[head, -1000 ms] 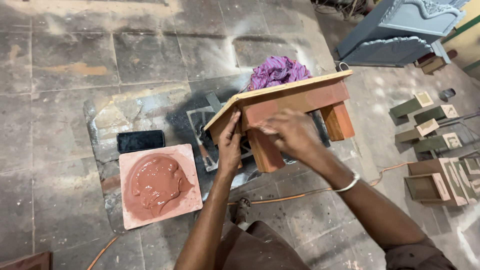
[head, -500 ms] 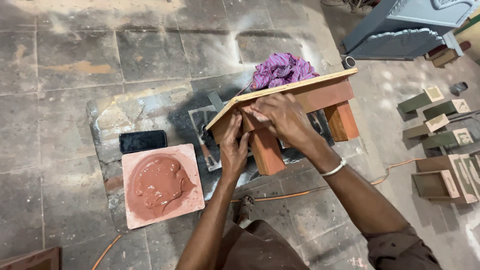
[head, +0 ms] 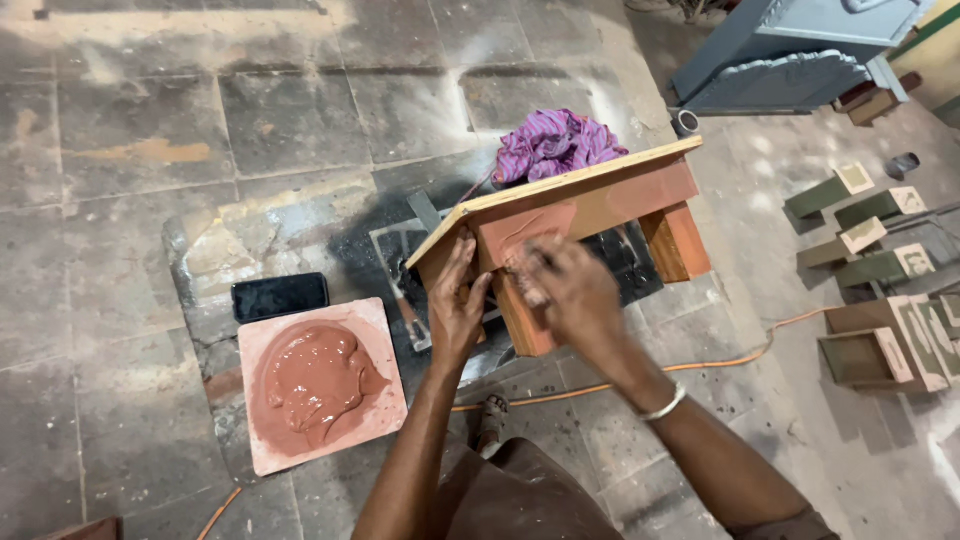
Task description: The person applies a reddish-brown wood filler to a small wooden stool using a small rectangular tool. They repeatedly scoop filler from a pink tray and spread it onto the stool's legs and top surface, smoothing the material by hand and with the tool.
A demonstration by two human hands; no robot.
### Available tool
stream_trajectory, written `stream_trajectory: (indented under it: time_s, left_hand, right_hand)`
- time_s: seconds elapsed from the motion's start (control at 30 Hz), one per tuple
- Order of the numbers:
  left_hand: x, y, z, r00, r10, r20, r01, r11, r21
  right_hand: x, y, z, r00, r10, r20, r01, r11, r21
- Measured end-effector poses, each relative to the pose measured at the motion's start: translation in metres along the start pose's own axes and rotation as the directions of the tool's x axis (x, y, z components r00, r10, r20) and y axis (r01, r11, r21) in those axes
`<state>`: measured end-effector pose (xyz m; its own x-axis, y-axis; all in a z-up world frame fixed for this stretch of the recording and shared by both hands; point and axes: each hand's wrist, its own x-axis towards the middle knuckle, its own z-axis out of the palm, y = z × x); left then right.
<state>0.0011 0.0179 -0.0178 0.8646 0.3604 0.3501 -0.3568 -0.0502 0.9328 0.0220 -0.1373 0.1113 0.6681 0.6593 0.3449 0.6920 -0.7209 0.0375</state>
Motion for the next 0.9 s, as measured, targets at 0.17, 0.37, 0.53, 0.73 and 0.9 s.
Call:
stream_trajectory:
  time_s: [0.17,0.37,0.53,0.73,0.9]
  left_hand:
    - [-0.001,-0.002,0.0,0.998,-0.063,-0.002,0.063,0.998,0.02]
    - [-0.004,-0.009,0.002,0.992,-0.12,-0.037,0.121,0.992,0.025]
    - [-0.005,-0.016,-0.001,0.993,-0.112,-0.04,0.114,0.993,0.039]
    - [0.0,0.01,-0.006,0.995,0.07,-0.07,-0.058,0.986,0.159]
    - [0.02,0.048,-0.006,0.942,0.274,-0.192,-0.21,0.93,0.301]
  right_hand:
    - [0.004,0.012,-0.037,0.998,0.019,0.059,-0.012,0.993,-0.12]
    - [0.029,0.072,-0.009,0.931,0.359,0.066,-0.36,0.933,0.006]
    - [0.029,0.003,0.011,0.928,-0.096,-0.36,0.15,0.981,0.125]
    - [0.006,0.016,-0.031,0.987,0.075,0.141,-0.089,0.991,0.099]
    - [-0.001,0.11,-0.023,0.975,0.16,-0.156,-0.168,0.985,-0.043]
